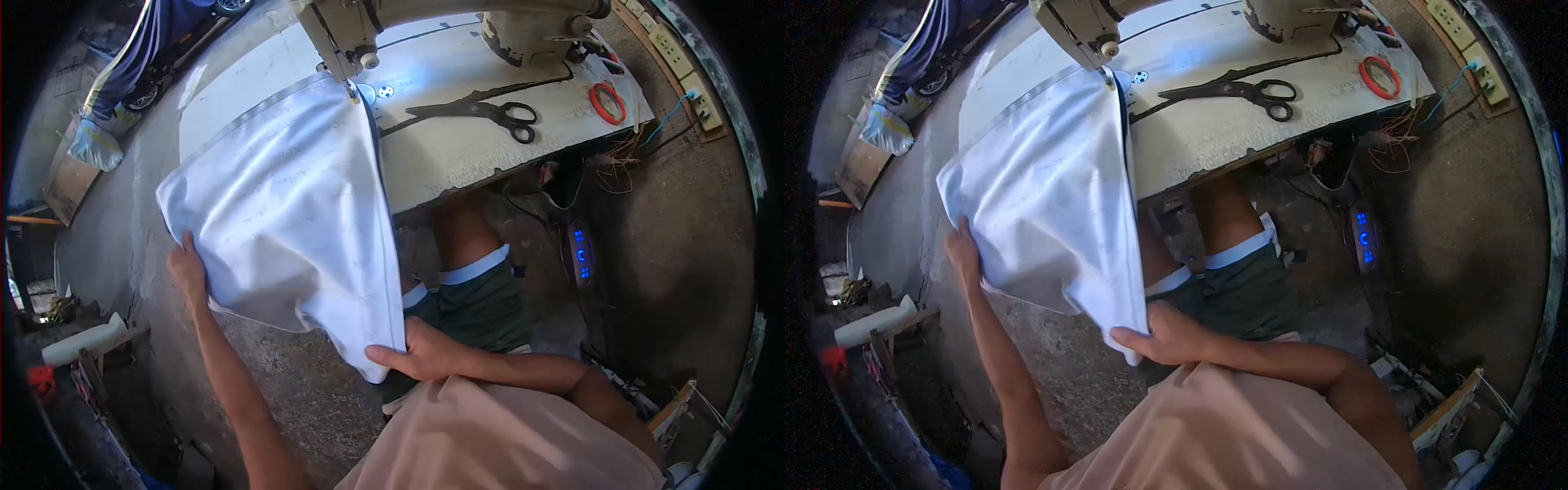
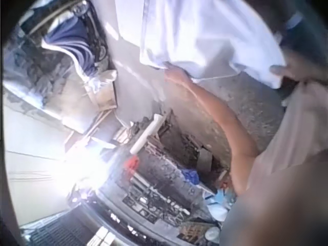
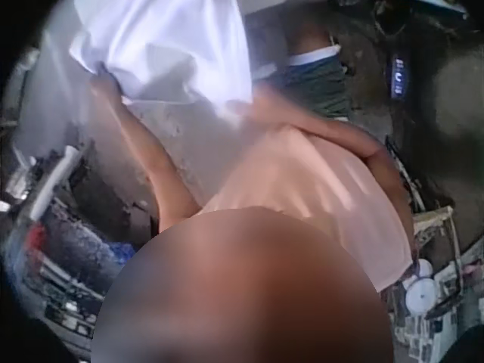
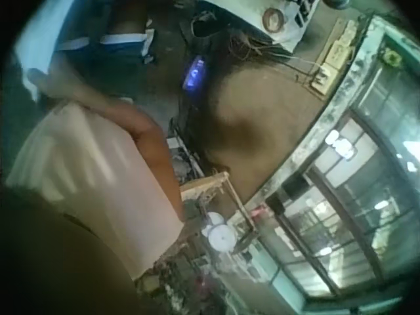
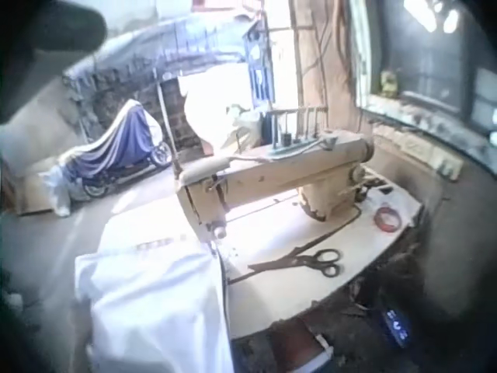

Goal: Use an industrial sewing machine to stitch together pieces of upholstery fabric.

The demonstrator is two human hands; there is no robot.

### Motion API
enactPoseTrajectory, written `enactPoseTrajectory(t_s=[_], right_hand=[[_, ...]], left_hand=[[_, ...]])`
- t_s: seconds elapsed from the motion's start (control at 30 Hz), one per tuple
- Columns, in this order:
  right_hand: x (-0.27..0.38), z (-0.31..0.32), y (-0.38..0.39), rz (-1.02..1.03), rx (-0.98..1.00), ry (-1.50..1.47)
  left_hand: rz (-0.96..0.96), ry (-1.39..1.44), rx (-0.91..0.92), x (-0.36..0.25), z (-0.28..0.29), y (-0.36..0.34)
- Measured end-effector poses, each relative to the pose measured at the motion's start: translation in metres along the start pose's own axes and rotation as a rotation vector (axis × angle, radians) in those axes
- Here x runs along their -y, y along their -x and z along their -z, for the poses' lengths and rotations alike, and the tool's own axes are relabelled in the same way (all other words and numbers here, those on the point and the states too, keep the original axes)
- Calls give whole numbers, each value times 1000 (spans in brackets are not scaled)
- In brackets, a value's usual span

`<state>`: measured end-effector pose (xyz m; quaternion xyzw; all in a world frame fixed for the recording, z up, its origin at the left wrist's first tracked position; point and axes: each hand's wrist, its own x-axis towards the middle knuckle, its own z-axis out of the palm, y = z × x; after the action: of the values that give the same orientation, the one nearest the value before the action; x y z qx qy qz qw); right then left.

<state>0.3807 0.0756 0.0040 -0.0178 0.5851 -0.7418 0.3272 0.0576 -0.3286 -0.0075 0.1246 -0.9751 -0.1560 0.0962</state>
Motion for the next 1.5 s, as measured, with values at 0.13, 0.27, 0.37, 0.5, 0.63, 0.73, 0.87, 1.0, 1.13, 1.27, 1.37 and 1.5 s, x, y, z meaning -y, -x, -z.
enactPoseTrajectory(t_s=[0.13, 0.27, 0.37, 0.5, 0.63, 0.73, 0.87, 1.0, 1.13, 1.27, 1.37, 1.5], right_hand=[[79, -4, 51, -33, 29, -601], [49, 13, 81, -47, -75, -955], [10, 19, 77, -4, -19, -1074], [-71, 29, 40, -11, -94, -697], [-74, 38, 38, -18, -44, -558], [-77, 54, 35, -37, -67, -362], [-21, 61, 27, 10, -351, 77], [0, 68, 2, 25, -663, 59], [-5, 56, 2, 156, -593, -320], [5, 52, 3, 218, -521, -548], [10, 49, 5, 234, -466, -655], [-10, 56, 1, 156, -551, -531]], left_hand=[[-325, -565, -475, -4, 158, -130], [-345, -210, -627, -214, 180, -69], [-260, -216, -639, -215, 179, -60], [-174, -130, -496, -145, 70, -23], [74, -132, -339, -71, -2, 18], [132, -119, -294, -69, -12, 34], [39, -31, -248, -74, -6, 52], [-8, -174, -340, -119, -24, 72], [-443, 31, -358, -142, -20, 82], [-696, 439, -68, -194, -14, 113], [-1153, 369, 326, -246, -21, 127], [-1363, 238, 396, -276, -37, 142]])
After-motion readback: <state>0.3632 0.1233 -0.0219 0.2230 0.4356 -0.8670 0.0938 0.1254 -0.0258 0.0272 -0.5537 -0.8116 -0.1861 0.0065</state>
